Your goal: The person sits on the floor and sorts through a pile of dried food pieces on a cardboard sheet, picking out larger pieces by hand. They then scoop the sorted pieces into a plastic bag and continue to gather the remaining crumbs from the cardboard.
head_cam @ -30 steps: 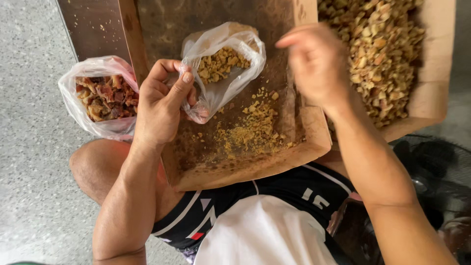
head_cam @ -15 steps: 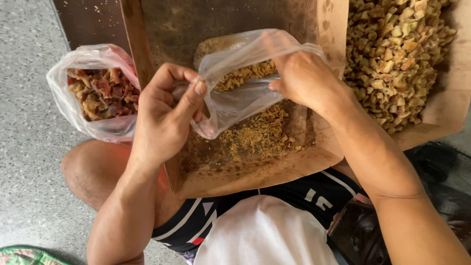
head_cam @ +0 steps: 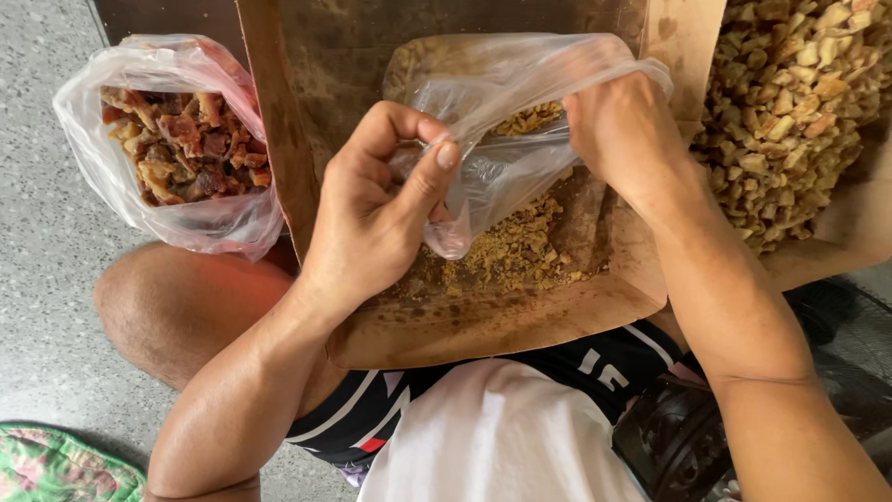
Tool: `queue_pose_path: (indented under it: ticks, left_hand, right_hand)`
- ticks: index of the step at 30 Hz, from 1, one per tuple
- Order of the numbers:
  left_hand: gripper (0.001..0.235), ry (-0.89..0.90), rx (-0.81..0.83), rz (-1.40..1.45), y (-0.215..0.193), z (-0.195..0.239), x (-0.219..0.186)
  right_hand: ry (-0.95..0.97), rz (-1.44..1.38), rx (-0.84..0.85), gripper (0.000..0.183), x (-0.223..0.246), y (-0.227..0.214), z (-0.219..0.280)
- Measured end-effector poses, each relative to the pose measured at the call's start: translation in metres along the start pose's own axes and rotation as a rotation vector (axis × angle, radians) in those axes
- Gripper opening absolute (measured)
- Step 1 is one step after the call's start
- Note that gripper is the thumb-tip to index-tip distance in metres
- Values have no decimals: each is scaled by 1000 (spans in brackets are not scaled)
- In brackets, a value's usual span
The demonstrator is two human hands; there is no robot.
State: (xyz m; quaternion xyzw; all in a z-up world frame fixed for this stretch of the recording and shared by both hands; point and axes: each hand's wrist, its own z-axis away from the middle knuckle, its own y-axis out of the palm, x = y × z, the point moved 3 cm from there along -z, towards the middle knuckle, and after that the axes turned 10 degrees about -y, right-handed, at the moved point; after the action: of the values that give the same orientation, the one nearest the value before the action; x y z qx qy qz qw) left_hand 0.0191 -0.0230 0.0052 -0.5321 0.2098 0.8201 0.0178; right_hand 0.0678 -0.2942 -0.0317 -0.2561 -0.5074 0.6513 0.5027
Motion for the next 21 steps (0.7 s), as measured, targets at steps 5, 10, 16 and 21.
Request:
queue_pose_path:
  ticks: [5, 10, 16, 21]
  left_hand:
    - [18, -15, 3, 9, 5, -6, 5]
    - [19, 8, -5, -15, 2, -8, 6]
    - [18, 30, -1, 0, -4, -3, 4]
    - [17, 18, -10, -35, -2, -1, 3]
  right_hand:
    - [-39, -88, -145, 17, -3, 23, -15]
    - [-184, 69, -303, 15, -9, 24, -12]
    - [-119, 23, -178, 24, -18, 29, 21]
    - [-79, 5, -192, 21, -13, 35, 20]
